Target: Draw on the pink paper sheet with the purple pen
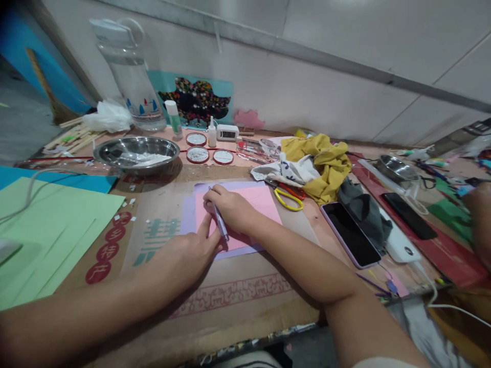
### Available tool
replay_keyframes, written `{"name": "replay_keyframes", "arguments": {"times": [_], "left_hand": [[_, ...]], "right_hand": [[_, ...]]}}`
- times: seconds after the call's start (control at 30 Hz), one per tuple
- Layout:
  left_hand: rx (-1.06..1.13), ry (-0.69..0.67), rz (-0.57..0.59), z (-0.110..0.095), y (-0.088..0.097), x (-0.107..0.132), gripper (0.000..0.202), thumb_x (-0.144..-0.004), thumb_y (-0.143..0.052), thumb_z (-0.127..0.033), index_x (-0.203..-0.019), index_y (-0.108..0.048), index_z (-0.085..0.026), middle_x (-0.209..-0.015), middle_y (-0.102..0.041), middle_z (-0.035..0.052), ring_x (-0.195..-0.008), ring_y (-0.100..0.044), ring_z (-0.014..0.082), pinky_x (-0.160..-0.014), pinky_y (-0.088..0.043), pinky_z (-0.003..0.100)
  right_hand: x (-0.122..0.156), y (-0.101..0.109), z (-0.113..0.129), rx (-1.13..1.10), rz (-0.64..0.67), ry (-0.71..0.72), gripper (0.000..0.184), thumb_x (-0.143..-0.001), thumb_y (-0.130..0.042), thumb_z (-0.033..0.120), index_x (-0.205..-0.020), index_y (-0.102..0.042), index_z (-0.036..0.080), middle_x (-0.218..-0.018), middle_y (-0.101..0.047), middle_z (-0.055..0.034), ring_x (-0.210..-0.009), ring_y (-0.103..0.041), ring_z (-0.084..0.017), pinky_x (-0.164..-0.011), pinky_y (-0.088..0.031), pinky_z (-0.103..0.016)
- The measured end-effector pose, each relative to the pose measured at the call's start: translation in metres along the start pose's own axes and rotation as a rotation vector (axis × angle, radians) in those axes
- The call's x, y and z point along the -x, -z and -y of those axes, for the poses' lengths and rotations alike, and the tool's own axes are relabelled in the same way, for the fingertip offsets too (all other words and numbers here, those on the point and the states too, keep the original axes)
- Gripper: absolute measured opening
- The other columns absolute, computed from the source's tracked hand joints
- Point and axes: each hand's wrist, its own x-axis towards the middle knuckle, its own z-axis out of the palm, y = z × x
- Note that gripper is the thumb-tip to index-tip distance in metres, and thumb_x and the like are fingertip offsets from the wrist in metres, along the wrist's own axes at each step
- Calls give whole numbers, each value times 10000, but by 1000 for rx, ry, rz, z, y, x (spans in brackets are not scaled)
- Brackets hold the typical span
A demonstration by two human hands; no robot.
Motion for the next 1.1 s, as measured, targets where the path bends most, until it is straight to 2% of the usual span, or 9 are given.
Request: {"name": "replay_keyframes", "arguments": {"times": [0.17, 0.27, 0.37, 0.6, 0.8, 0.9, 1.1], "left_hand": [[-7, -7, -14, 0, -4, 0, 433, -971, -375, -135, -1384, -500, -94, -1511, -382, 349, -671, -728, 239, -538, -599, 370], [-9, -13, 5, 2, -1, -1, 474, -941, -407, -98, -1411, -464, -75, -1503, -380, 366, -671, -731, 233, -546, -603, 360], [-10, -24, -10, 3, 0, 0, 456, -932, -418, -97, -1382, -488, -57, -1476, -410, 376, -653, -729, 226, -541, -604, 352], [-27, -32, -11, 0, 2, 1, 439, -946, -387, -98, -1366, -512, -85, -1451, -474, 337, -641, -732, 235, -518, -604, 360], [-2, -35, -25, -1, 1, 1, 481, -917, -420, -75, -1391, -499, -74, -1486, -416, 352, -617, -723, 222, -516, -605, 360], [-3, -29, -29, 0, 1, 1, 469, -939, -416, -104, -1401, -490, -77, -1497, -393, 359, -626, -723, 215, -530, -607, 357], [-32, -49, 7, 0, 4, 2, 480, -935, -427, -99, -1412, -473, -78, -1471, -422, 368, -646, -727, 229, -522, -597, 346]], "right_hand": [[2, 15, -2, -90, 89, 24, 92, -894, -595, 183, -951, -665, 166, -935, -668, -34, -878, -615, -167, -810, -467, -286], [4, 7, 3, -26, 36, 37, 146, -946, -506, 188, -964, -648, 159, -967, -619, -44, -822, -594, -152, -759, -465, -277], [1, -1, 7, 42, 38, 40, 155, -935, -482, 170, -966, -634, 161, -1000, -581, -48, -756, -571, -143, -688, -453, -270], [5, 20, -7, -65, 111, 109, 127, -939, -539, 193, -975, -660, 183, -972, -659, -42, -905, -616, -170, -819, -473, -293], [3, 1, -4, 25, 28, 89, 153, -939, -510, 182, -1009, -645, 165, -1010, -601, -61, -860, -597, -163, -761, -470, -283], [0, 1, -3, -9, -15, 83, 149, -935, -513, 190, -994, -648, 167, -999, -614, -57, -861, -596, -163, -772, -468, -286], [10, 18, -6, -122, 109, 61, 133, -924, -548, 181, -990, -664, 187, -988, -665, -39, -907, -620, -169, -822, -475, -301]]}}
